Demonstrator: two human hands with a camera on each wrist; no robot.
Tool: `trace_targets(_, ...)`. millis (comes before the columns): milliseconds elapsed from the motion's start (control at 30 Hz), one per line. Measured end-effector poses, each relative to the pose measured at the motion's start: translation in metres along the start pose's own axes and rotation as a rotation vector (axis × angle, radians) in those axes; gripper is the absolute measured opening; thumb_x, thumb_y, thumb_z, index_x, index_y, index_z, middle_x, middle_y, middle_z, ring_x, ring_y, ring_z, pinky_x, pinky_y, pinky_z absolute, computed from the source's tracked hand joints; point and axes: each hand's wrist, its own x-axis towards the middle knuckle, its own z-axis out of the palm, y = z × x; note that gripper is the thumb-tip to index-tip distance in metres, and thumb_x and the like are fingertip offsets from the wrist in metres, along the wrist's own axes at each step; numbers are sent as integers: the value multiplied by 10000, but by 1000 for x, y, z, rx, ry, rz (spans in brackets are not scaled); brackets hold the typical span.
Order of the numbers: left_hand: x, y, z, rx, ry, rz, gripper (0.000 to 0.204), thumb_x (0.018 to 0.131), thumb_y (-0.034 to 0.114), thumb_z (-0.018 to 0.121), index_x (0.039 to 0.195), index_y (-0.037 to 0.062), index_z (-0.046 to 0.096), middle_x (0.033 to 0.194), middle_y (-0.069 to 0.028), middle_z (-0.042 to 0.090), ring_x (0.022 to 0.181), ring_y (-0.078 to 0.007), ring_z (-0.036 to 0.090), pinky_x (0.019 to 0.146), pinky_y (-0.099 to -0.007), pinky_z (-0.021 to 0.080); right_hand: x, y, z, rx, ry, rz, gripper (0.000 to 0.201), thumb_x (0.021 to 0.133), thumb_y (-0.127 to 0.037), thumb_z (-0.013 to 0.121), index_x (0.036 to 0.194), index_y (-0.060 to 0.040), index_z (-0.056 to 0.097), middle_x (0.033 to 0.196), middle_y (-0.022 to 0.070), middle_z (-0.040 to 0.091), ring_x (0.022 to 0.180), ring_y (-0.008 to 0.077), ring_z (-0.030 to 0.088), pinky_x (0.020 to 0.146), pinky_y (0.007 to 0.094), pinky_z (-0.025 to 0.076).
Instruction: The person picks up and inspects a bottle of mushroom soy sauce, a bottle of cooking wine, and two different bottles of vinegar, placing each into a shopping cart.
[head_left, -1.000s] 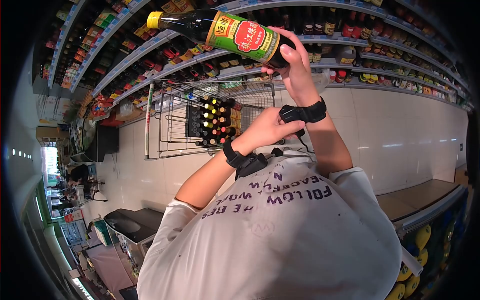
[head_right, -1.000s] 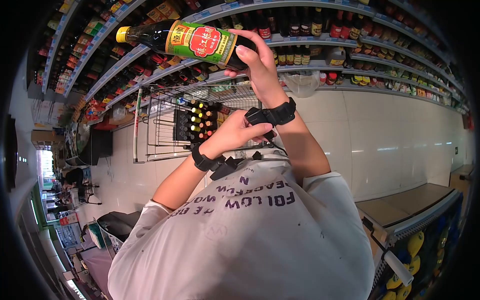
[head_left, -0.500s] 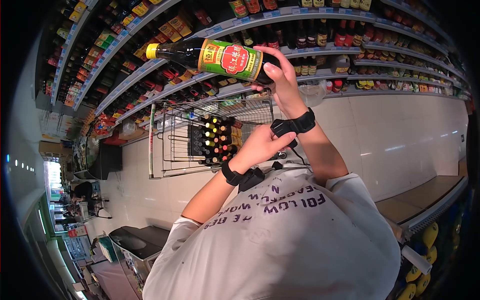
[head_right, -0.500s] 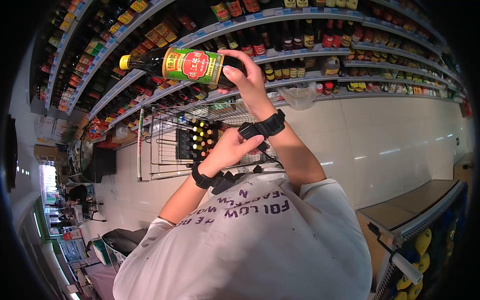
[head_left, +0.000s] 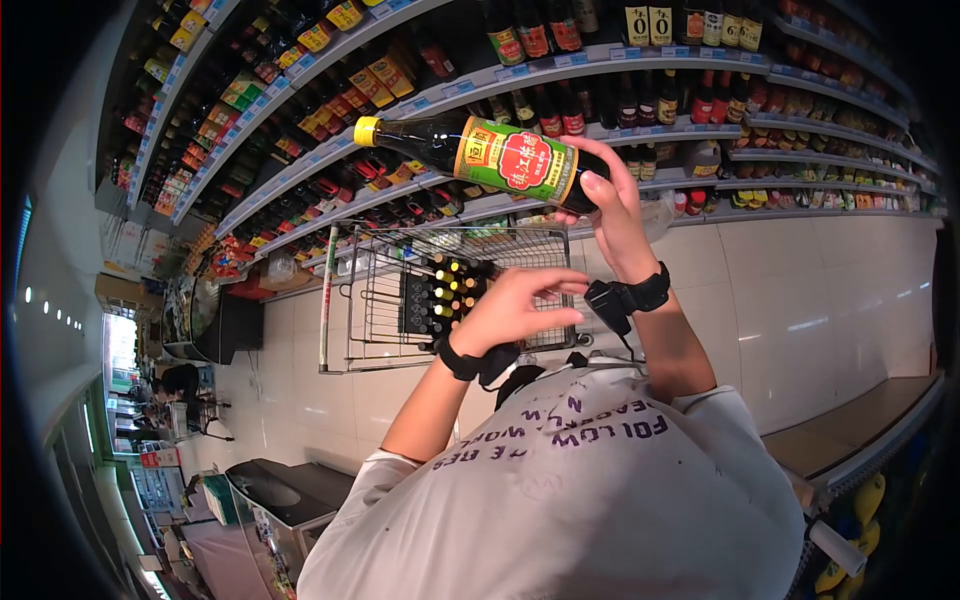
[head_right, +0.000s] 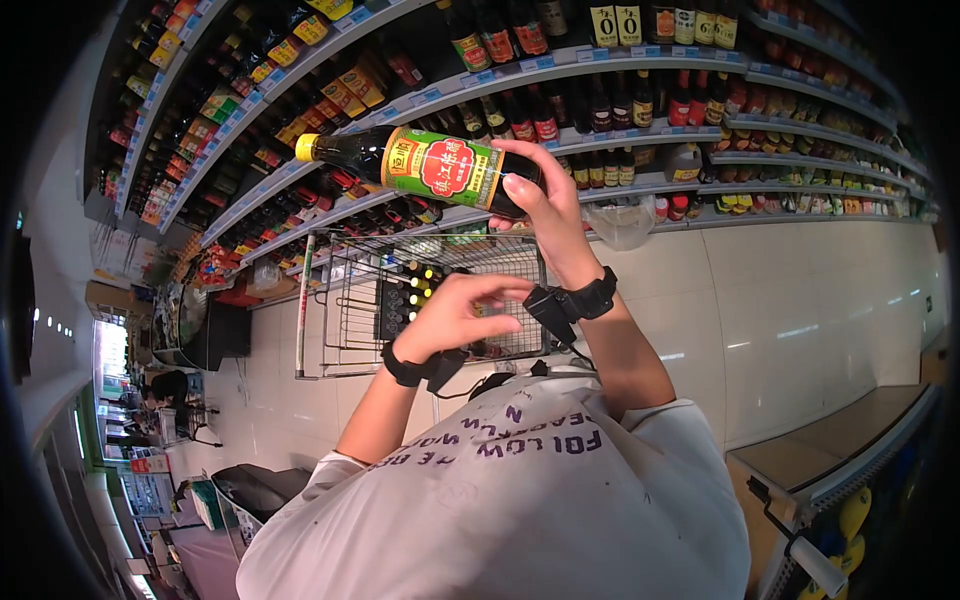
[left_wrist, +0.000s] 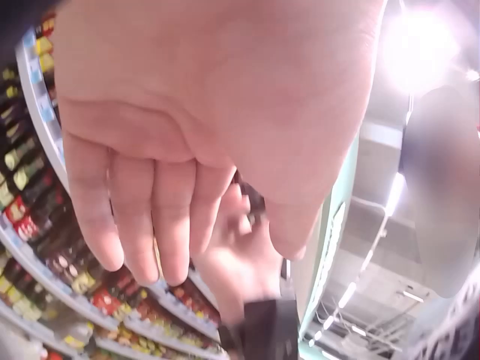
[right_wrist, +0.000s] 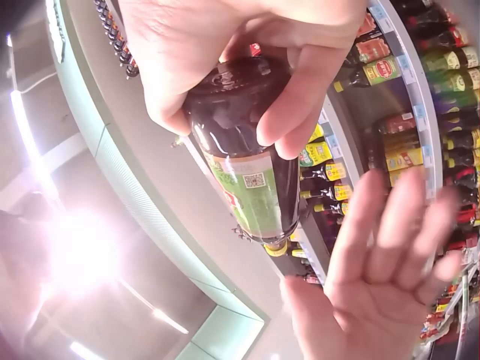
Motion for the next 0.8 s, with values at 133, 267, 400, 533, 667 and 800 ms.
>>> trace_targets(133,-22,-10,-82,-375,447,85,729,921,273,635,1465,-10,241,1320,-178,518,1202,-263,556,970,-354,483,-18,-7,-10,8,-58,70,494,878,-301,618,1285,-40,519,1037,74,624,763,105,627,588,230,533)
trace_targets(267,-27,12,-99,-571,563,258,812,871,329,703,1486,92,229,1472,-191,380,1279,-275,492,1034,-409,453,-34,-5,-10,10,-132,199,529,884,-327,617,1311,-42,486,1102,84,604,797,123,631,635,251,541)
trace_targets(400,-35,-3,-90,-702,682,318,612,874,136,701,1387,79,370,1423,-200,444,1223,-261,536,1001,-406,476,-44,-7,-14,-32,-275,339,576,877,-289,644,1358,-81,407,1196,88,546,880,147,636,665,263,545)
trace_targets(533,-45,-2,-84,-712,699,313,553,868,134,708,1337,83,420,1365,-199,507,1153,-249,590,941,-391,520,-47,-6,-21,-194,-426,345,701,797,-202,741,1377,-103,361,1233,82,516,1023,153,589,814,279,508)
trace_targets(667,-54,0,-84,-688,708,244,515,880,138,696,1319,78,434,1356,-185,517,1133,-241,599,933,-389,524,-45,-6,-20,-391,-436,248,681,777,-217,767,1348,-66,427,1231,81,529,1137,145,517,944,295,431)
trace_targets(800,-58,-19,-84,-628,747,217,507,882,238,706,1296,75,463,1366,-170,511,1070,-206,605,935,-376,502,-44,4,-29,-321,-502,332,580,871,-269,678,1331,18,471,1222,87,570,1152,137,509,963,292,418)
